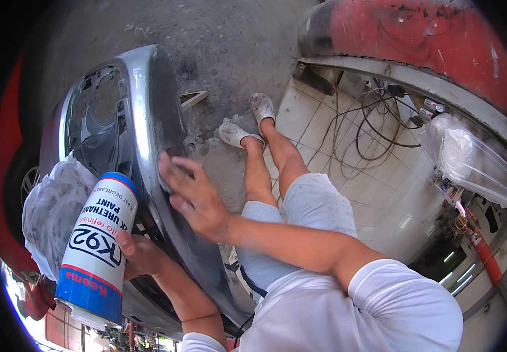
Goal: The person wipes a detached silver car bumper with a cloth and liquid from a can, then sands the surface with a sanding block. The person repeatedly wipes and sands different areas of the bumper in a workshop.
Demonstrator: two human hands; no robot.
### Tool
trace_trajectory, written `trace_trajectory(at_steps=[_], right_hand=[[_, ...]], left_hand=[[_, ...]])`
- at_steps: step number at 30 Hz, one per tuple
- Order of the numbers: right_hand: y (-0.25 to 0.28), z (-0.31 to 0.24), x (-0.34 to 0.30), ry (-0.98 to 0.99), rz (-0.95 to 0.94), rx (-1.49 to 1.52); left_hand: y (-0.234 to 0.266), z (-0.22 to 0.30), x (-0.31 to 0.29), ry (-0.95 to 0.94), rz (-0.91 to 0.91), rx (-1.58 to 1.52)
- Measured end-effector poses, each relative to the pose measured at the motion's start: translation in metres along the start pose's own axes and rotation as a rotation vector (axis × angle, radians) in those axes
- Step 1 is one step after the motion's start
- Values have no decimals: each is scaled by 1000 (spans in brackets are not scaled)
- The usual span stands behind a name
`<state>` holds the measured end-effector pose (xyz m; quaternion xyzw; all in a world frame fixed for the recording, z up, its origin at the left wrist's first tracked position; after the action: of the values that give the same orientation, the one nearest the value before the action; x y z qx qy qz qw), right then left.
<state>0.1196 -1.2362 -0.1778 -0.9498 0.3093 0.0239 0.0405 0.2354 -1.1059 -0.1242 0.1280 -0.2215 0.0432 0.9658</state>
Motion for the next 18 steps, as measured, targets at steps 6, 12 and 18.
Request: trace_trajectory(at_steps=[6,12,18], right_hand=[[5,19,39,-89,31,-19],[-5,-10,-24,-30,26,-115],[4,-8,17,45,1,-226]], left_hand=[[2,0,-1,28,-32,-23],[-15,12,-1,-13,18,-117],[-16,10,-2,9,29,-62]])
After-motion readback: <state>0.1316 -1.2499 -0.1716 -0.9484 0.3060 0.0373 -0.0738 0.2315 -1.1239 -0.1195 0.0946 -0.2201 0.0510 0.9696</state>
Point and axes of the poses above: each hand's wrist, its own x-axis towards the middle knuckle, its own y-axis out of the back of the hand, z = x × y, the point moved 2 cm from there along x, towards the middle knuckle
